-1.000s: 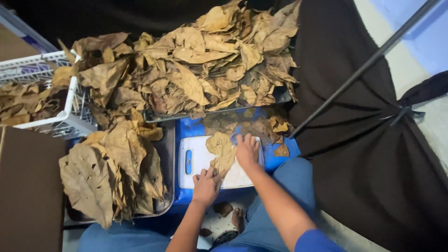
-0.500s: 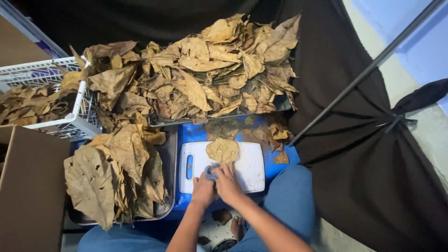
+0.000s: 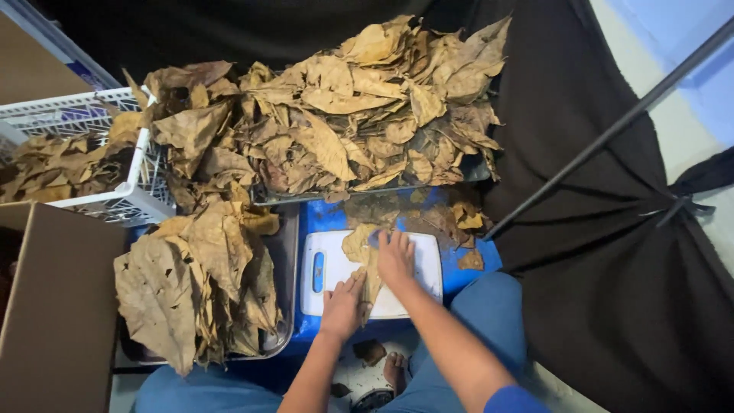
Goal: Picking up dried leaves from a pile, flattening them on a board, and stacking them neatly.
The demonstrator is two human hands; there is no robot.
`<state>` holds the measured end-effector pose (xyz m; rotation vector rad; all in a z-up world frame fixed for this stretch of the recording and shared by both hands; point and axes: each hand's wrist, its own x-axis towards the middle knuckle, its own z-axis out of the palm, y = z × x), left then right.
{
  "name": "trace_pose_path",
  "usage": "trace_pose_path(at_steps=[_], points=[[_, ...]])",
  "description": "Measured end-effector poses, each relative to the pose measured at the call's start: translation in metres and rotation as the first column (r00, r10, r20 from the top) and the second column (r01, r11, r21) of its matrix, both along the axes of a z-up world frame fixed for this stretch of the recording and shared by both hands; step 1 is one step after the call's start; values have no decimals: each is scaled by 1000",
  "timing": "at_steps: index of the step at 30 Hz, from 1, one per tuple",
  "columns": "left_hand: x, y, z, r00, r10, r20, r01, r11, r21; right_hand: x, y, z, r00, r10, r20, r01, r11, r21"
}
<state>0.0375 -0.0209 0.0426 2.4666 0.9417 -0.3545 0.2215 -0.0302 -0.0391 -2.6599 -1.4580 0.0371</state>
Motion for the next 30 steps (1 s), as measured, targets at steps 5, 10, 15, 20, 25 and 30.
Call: trace_pose_path(at_steps=[5,10,15,20,25,30], points=[[-9,-11,-42,917,86,390,-152,978,141,49,18,-29,990,-138,22,134,983,121],[-19,-25,-67,906,77,416,-213,933,290,60,6,-27,966,-94,-240,178,915,362],[-21,-24,-91,936,62,348,-185,924,334,-36,-46,92,832,386,-398,-34,752,659],[-23,-25,-102,953,205,223,-250,948,198,-93,-91,24,850,406,-337,-328,907,264],[-21,-23,-92,954,173,246,-235,939,251,-57,-48,19,959,226,-169,-241,968,-73],[-18,-24,-70,952,174,253,-233,945,228,-10,-7,3,978,202,-55,-200,979,36]])
